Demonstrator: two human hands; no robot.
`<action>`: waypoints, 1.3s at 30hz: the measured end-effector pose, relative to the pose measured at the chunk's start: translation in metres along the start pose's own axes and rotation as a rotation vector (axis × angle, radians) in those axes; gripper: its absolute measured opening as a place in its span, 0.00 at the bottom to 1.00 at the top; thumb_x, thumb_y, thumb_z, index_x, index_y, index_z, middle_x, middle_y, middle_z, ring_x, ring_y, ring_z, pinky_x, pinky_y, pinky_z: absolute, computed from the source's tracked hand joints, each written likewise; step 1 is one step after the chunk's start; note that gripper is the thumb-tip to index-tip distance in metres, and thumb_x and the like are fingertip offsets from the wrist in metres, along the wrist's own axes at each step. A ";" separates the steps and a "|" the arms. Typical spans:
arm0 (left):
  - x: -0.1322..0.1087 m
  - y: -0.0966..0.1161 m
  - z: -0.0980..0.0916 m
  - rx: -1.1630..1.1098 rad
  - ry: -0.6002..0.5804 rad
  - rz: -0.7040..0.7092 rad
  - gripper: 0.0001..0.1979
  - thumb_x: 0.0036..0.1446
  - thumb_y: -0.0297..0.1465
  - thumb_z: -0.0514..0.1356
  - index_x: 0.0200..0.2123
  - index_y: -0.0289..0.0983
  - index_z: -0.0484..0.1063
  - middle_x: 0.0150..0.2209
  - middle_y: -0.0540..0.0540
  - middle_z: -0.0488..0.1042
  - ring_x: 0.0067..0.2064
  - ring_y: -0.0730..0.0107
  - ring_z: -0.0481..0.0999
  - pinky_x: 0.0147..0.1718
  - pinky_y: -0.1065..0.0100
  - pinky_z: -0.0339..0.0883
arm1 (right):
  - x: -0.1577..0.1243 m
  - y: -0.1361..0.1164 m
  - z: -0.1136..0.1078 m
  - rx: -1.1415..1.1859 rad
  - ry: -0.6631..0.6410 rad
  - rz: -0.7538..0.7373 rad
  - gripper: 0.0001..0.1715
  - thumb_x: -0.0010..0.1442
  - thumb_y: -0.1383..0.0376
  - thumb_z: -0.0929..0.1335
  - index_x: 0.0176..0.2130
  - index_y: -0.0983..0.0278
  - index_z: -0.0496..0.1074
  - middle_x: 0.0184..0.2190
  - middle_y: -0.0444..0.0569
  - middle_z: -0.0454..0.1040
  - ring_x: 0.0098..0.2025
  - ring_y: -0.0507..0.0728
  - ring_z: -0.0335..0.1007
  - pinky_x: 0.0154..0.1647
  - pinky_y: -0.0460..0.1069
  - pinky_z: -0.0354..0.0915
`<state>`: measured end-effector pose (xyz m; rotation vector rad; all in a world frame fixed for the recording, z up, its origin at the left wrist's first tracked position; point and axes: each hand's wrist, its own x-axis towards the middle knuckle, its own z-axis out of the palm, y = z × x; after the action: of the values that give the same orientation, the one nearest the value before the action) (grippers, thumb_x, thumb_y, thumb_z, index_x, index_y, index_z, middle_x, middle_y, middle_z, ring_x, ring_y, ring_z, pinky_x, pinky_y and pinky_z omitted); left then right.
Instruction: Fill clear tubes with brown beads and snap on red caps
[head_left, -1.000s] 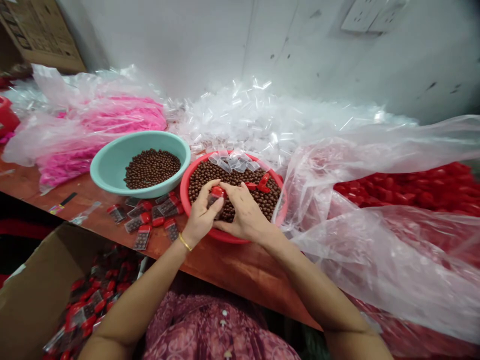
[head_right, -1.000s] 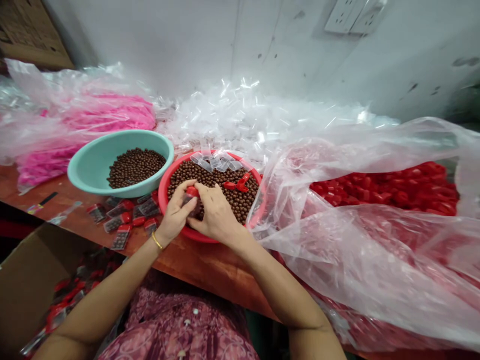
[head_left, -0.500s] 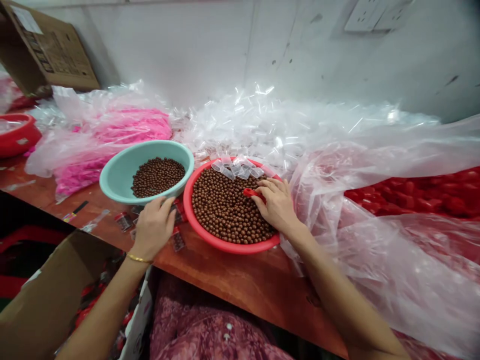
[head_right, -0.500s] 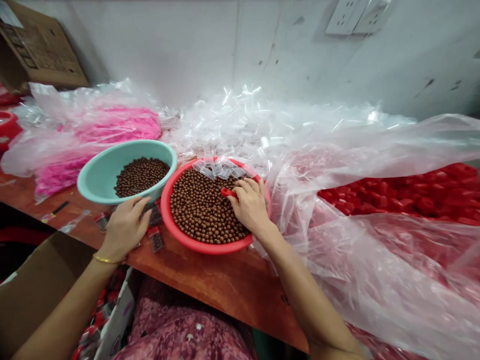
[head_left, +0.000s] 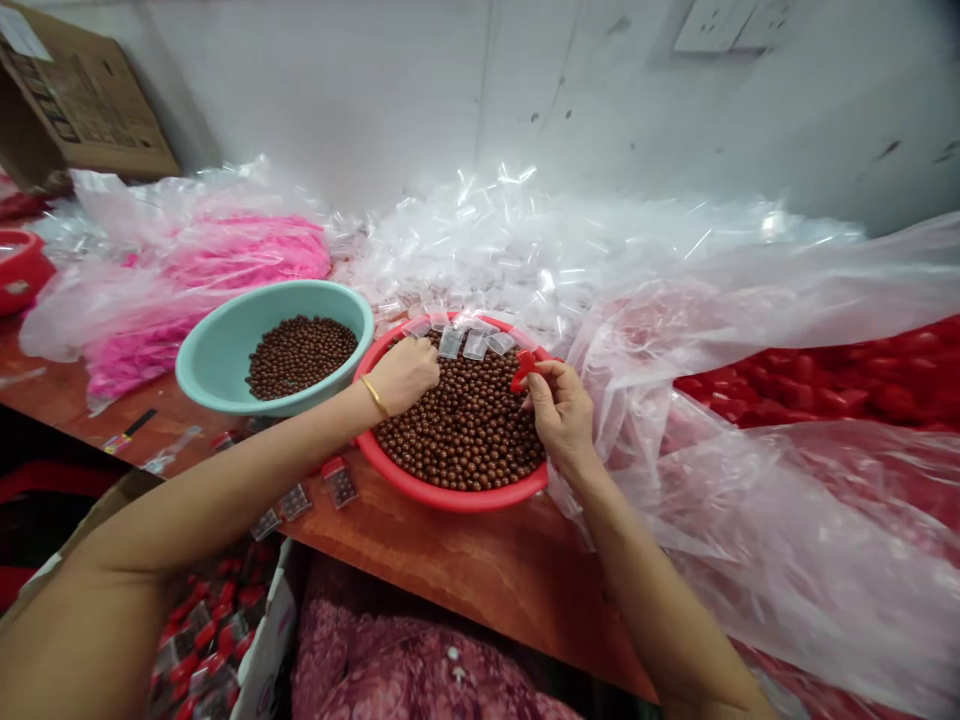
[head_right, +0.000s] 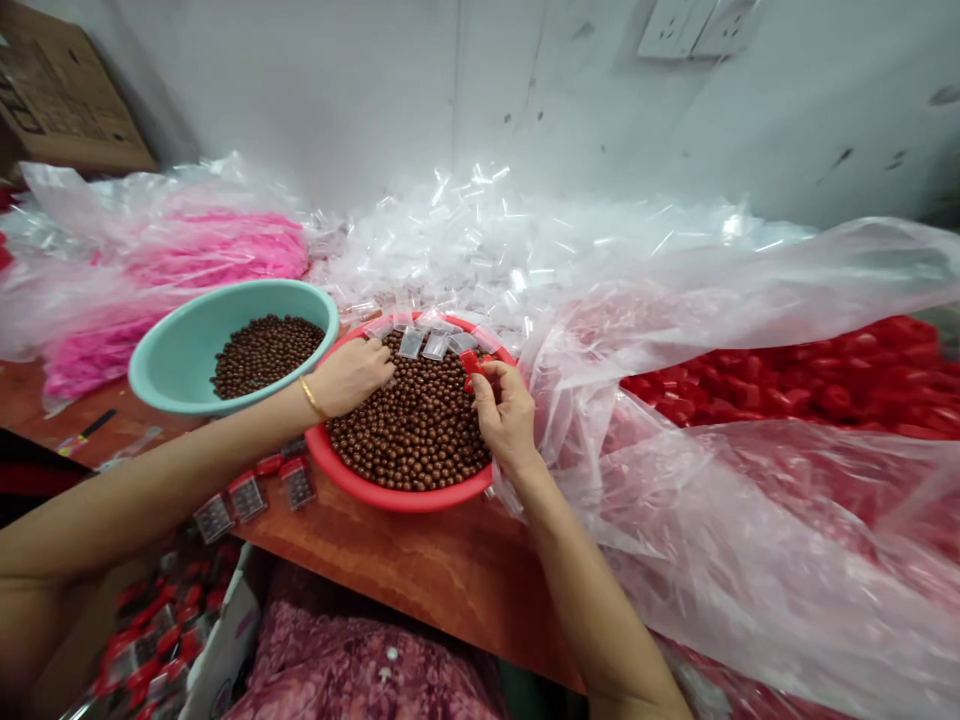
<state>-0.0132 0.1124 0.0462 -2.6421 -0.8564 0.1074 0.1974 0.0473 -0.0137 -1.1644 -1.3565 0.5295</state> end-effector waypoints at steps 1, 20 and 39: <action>-0.005 0.005 -0.003 -0.024 -0.053 0.004 0.12 0.56 0.22 0.51 0.28 0.31 0.74 0.31 0.38 0.74 0.35 0.63 0.71 0.32 0.65 0.60 | 0.001 -0.002 0.001 0.040 0.004 0.021 0.13 0.60 0.56 0.63 0.39 0.63 0.64 0.28 0.43 0.70 0.21 0.47 0.61 0.23 0.45 0.61; -0.013 0.032 0.027 -2.013 0.125 -0.313 0.17 0.42 0.26 0.66 0.39 0.32 0.70 0.36 0.46 0.76 0.38 0.74 0.74 0.44 0.67 0.66 | 0.001 -0.007 0.001 0.084 0.024 0.022 0.14 0.58 0.57 0.64 0.41 0.62 0.66 0.27 0.42 0.69 0.21 0.47 0.61 0.23 0.44 0.60; -0.048 0.077 0.013 -2.019 0.268 -0.466 0.18 0.47 0.36 0.62 0.40 0.34 0.65 0.32 0.50 0.66 0.32 0.76 0.67 0.30 0.71 0.68 | -0.002 -0.059 0.026 0.256 -0.527 0.577 0.23 0.42 0.55 0.71 0.36 0.65 0.69 0.14 0.33 0.55 0.12 0.43 0.45 0.10 0.41 0.49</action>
<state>-0.0125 0.0310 0.0045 -3.3931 -2.0647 -2.2337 0.1549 0.0314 0.0314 -1.2442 -1.3165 1.4642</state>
